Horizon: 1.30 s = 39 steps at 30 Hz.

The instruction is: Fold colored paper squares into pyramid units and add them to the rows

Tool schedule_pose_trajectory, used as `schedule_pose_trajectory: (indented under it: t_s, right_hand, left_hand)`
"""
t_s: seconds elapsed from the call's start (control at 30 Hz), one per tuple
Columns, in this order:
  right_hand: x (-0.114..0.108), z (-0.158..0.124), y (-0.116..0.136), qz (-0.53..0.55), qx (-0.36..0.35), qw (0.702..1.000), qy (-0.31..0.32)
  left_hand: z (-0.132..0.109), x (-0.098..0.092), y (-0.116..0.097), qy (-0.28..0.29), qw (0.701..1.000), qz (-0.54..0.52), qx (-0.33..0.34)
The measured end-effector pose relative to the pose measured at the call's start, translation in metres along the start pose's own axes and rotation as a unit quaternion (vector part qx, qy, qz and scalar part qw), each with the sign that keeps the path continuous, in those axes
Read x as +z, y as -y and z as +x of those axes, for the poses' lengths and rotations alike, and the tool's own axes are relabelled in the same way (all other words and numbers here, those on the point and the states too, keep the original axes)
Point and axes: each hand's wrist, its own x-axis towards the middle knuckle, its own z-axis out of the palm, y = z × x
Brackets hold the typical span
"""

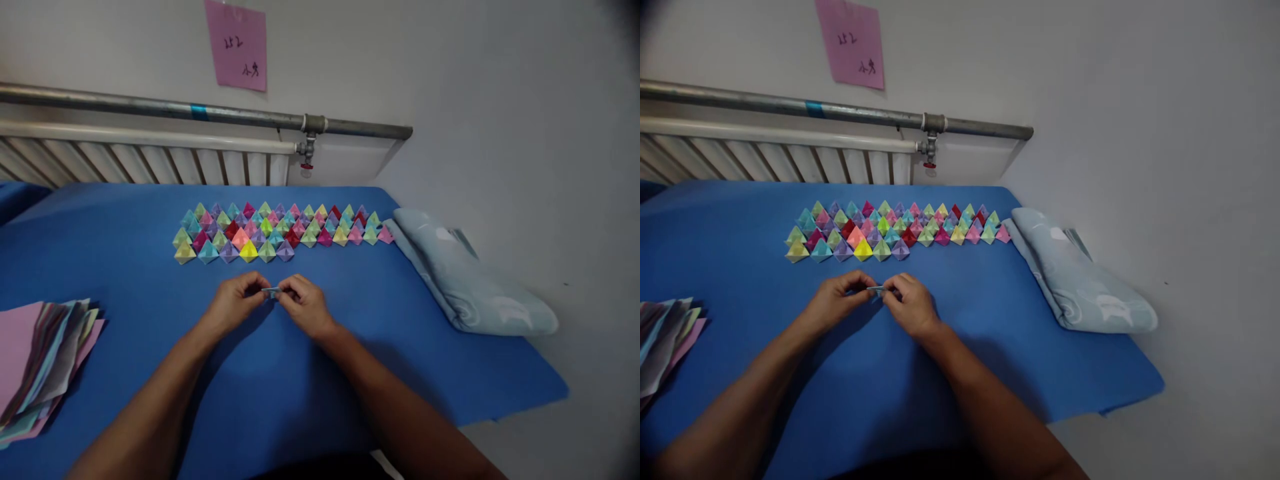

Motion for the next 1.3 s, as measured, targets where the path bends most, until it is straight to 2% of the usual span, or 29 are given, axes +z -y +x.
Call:
schedule_pose_trajectory:
  t_s: [0.07,0.17,0.27,0.37,0.5,0.73,1.03,1.3]
  right_hand:
    - [-0.003,0.000,-0.003,-0.076,-0.072,0.994,0.010]
    - [-0.006,-0.001,-0.007,-0.175,-0.155,0.971,0.044]
    - [-0.008,-0.004,-0.009,-0.260,-0.185,0.944,0.087]
    - [-0.010,-0.010,-0.006,-0.295,-0.194,0.925,0.139]
    - [-0.015,-0.018,-0.002,-0.274,-0.179,0.928,0.177]
    - [-0.016,-0.021,-0.007,-0.223,-0.125,0.952,0.169]
    - [-0.012,-0.020,-0.009,-0.200,-0.097,0.965,0.138]
    - [-0.010,-0.014,-0.002,-0.165,-0.007,0.978,0.130]
  left_hand:
    - [0.000,0.004,0.007,-0.021,0.993,0.083,0.079]
    - [-0.004,0.010,0.015,-0.042,0.960,0.210,0.181]
    - [-0.011,0.015,0.020,-0.035,0.935,0.282,0.211]
    - [-0.023,0.019,0.022,-0.019,0.921,0.329,0.210]
    - [-0.036,0.018,0.020,0.003,0.904,0.370,0.214]
    - [-0.037,0.012,0.018,0.009,0.933,0.316,0.170]
    - [-0.031,0.012,0.021,0.002,0.934,0.311,0.177]
    - [-0.024,0.013,0.018,0.004,0.953,0.288,0.096]
